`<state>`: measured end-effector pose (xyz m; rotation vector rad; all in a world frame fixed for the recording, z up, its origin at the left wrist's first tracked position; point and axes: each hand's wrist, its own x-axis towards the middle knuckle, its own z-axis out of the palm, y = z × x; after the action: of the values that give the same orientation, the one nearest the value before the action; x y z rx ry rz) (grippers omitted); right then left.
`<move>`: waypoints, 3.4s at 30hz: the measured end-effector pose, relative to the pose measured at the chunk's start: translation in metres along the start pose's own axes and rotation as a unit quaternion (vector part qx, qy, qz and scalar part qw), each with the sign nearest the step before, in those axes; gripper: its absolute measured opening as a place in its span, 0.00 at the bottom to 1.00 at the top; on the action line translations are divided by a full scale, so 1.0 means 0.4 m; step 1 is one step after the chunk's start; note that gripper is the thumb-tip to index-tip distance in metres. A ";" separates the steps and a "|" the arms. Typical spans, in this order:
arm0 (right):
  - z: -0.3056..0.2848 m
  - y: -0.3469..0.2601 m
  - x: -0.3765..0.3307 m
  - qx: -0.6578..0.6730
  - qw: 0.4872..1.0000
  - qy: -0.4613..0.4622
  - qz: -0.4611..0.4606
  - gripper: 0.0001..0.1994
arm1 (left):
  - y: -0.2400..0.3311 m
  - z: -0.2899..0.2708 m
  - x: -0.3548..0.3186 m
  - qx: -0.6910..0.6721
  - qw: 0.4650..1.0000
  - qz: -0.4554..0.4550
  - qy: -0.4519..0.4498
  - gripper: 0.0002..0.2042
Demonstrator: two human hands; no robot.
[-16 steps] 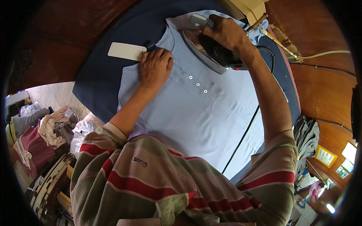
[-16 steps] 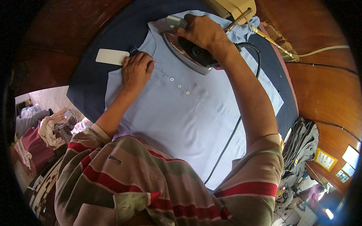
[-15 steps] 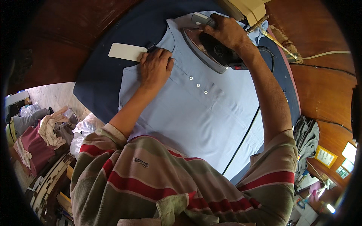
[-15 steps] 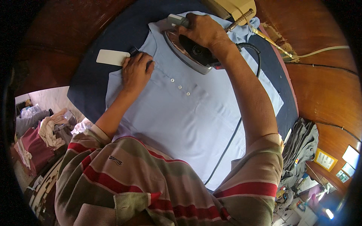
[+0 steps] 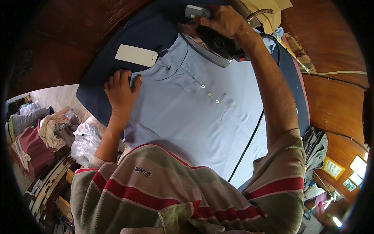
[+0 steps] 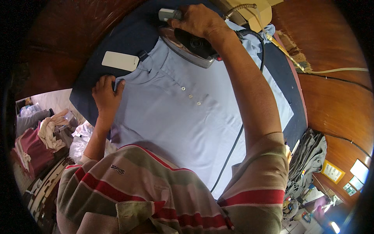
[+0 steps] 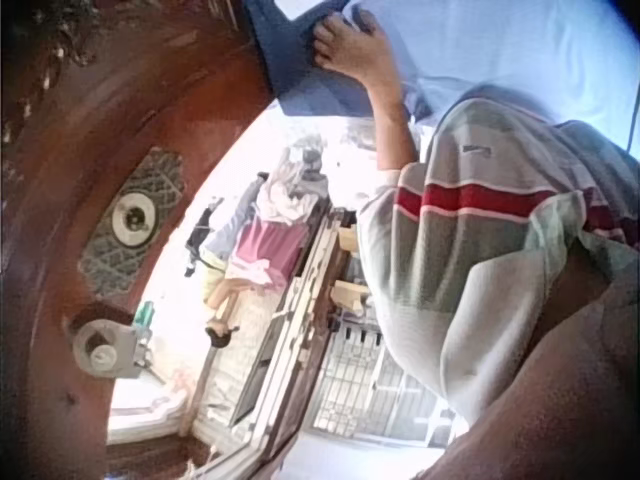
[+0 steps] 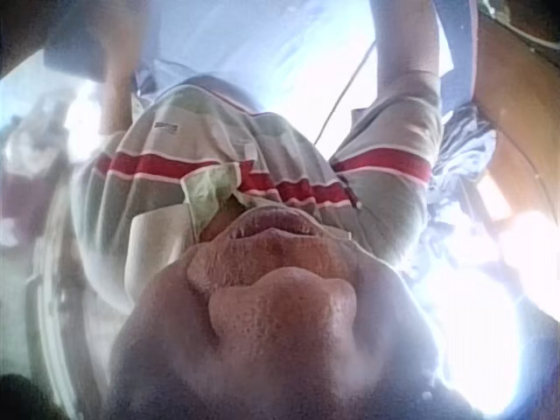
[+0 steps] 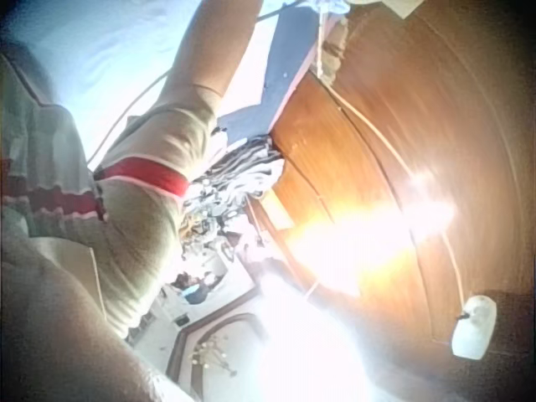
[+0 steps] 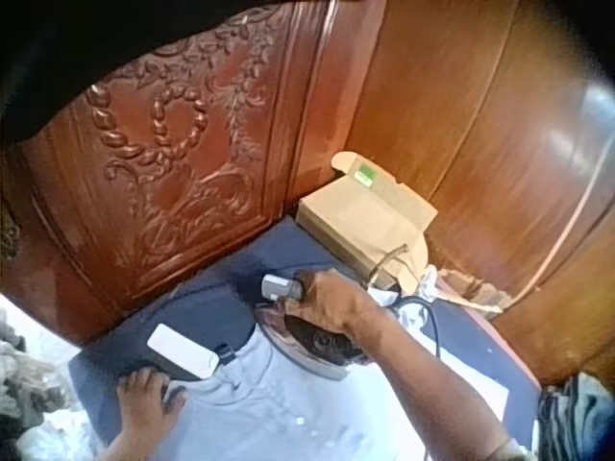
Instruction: The person smoothes a blue shirt on a padded surface, uses a steam iron to press the front panels and collar, and then moves the shirt to a stack of other shirts.
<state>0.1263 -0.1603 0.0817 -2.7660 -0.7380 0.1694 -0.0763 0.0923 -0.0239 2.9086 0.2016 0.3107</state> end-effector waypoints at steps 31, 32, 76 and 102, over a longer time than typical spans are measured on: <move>-0.061 -0.055 0.025 0.034 0.998 -0.042 0.034 0.20 | -0.043 0.013 -0.040 -0.098 0.993 -0.002 0.066 0.04; -0.063 -0.050 0.022 0.039 0.998 -0.034 0.040 0.20 | -0.044 0.012 -0.039 -0.097 0.993 -0.003 0.065 0.04; -0.025 0.074 -0.062 -0.003 0.996 0.036 0.082 0.26 | 0.227 0.133 0.419 -0.122 0.977 0.126 -0.118 0.15; -0.002 0.063 -0.094 0.018 1.000 0.005 0.005 0.23 | 0.178 0.148 0.438 -0.222 0.958 0.081 -0.164 0.14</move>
<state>0.1059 -0.2003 0.0766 -2.7350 -0.7106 0.1696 0.1147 0.0396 -0.0309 2.4803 -0.1445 -0.0975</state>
